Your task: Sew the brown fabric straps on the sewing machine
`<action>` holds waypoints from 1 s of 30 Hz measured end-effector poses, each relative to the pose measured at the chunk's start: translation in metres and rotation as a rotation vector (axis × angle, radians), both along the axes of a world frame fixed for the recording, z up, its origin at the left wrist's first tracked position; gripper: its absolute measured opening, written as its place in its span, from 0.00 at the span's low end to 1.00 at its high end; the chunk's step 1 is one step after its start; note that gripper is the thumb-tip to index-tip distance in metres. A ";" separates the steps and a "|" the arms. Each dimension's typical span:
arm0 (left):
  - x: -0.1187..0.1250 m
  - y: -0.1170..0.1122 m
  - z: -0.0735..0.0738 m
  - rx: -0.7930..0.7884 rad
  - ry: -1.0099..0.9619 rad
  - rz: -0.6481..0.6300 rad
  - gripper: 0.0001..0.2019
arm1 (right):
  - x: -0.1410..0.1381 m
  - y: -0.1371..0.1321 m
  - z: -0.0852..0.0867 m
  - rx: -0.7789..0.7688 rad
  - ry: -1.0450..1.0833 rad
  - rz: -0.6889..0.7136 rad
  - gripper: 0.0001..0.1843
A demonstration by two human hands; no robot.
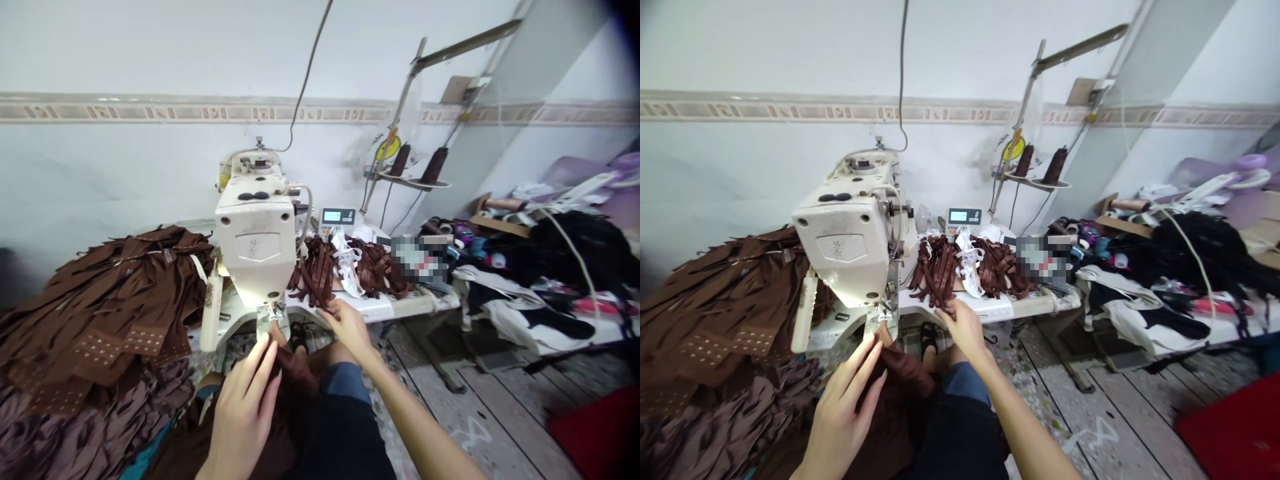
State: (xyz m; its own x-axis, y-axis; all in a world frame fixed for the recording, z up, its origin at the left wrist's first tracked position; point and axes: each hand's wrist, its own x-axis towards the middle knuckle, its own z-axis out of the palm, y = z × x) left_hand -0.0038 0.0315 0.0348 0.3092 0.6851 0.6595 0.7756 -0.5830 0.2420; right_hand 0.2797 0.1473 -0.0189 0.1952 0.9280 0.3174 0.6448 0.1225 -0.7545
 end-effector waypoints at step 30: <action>0.021 0.020 0.012 0.330 0.016 0.051 0.15 | -0.053 -0.114 0.116 -0.321 0.155 0.778 0.19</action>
